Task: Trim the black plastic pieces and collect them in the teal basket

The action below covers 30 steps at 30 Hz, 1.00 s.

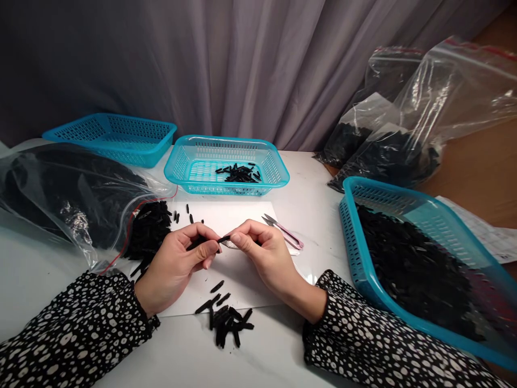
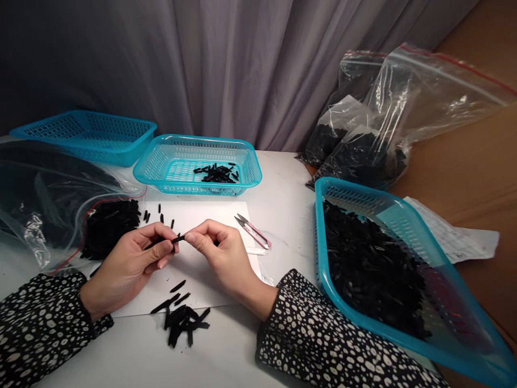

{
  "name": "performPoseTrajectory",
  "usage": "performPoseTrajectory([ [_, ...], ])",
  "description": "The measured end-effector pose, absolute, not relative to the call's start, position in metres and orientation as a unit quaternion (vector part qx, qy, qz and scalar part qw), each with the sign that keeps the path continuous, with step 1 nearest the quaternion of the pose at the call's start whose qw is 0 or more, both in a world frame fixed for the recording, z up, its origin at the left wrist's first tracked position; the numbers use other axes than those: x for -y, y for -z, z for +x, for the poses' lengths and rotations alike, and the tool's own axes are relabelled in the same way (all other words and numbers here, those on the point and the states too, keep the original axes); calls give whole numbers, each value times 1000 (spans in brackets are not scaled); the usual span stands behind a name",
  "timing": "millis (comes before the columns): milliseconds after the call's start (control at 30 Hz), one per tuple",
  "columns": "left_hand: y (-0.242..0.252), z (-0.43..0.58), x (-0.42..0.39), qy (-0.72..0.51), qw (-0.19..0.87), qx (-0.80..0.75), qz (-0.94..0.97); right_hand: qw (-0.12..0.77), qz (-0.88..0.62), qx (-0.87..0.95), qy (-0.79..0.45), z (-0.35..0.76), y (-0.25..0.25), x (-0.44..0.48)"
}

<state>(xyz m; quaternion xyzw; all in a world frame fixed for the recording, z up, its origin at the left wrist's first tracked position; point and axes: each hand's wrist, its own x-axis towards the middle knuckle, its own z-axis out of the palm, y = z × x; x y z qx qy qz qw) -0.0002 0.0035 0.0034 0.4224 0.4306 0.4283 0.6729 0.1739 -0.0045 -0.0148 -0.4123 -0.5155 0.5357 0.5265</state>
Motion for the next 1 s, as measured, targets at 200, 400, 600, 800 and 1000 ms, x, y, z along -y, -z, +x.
performPoseTrajectory([
  [200,-3,0,-3,-430,668,-419,440,526,-376,486,-587,174,16,5],
  [400,-2,0,-2,-444,667,-388,456,509,-351,439,-652,173,20,6],
  [600,2,-3,-1,-408,657,-389,501,508,-351,438,-653,173,18,7],
  [800,0,-2,-1,-447,633,-371,511,511,-353,439,-649,172,20,7],
  [1000,-2,-1,-1,-457,644,-361,496,524,-343,442,-642,173,19,7],
])
